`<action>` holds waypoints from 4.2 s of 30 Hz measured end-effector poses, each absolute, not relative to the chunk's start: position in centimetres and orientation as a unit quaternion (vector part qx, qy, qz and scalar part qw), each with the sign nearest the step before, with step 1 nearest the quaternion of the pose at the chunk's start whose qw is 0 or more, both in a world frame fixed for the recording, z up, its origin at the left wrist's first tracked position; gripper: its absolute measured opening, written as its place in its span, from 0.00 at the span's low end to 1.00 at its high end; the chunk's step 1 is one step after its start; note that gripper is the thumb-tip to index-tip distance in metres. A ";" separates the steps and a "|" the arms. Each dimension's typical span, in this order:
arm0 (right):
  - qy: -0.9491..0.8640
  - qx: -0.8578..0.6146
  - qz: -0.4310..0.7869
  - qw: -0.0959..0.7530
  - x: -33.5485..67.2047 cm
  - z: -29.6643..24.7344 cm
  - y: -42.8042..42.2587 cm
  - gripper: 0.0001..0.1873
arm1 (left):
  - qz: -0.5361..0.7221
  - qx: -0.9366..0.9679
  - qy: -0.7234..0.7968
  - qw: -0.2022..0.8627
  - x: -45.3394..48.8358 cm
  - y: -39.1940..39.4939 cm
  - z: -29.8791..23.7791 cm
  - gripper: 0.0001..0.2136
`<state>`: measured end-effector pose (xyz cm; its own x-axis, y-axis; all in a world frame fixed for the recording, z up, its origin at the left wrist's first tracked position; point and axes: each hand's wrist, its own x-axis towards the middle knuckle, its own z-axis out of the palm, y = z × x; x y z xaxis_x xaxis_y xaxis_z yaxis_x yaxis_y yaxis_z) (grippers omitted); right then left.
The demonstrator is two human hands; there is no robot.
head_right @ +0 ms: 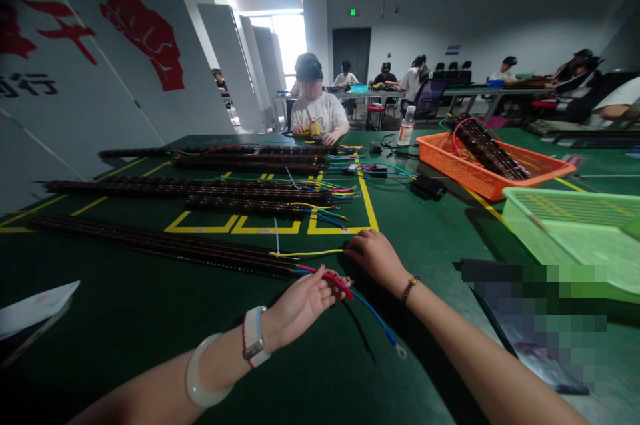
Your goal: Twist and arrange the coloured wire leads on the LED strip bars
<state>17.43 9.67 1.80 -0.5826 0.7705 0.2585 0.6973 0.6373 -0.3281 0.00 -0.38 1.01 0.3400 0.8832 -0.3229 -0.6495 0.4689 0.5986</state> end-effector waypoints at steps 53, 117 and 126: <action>-0.885 -0.457 0.021 -0.092 16.6 5.9 6.2 0.25 | 0.486 0.199 0.320 0.788 0.0 -0.5 1.0 0.13; -0.838 -0.329 0.430 0.070 16.3 2.9 7.6 0.19 | 0.318 0.432 0.341 0.772 0.0 -1.3 1.6 0.20; -0.928 -0.323 0.113 0.148 15.4 2.1 6.7 0.09 | 0.355 0.376 0.335 0.788 0.0 -1.0 1.1 0.19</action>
<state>15.36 6.65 2.12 -0.7478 0.6327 0.2014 0.5656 0.7659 -0.3058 -0.02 -0.99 1.15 0.5231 0.8114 -0.2608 -0.3080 0.4653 0.8298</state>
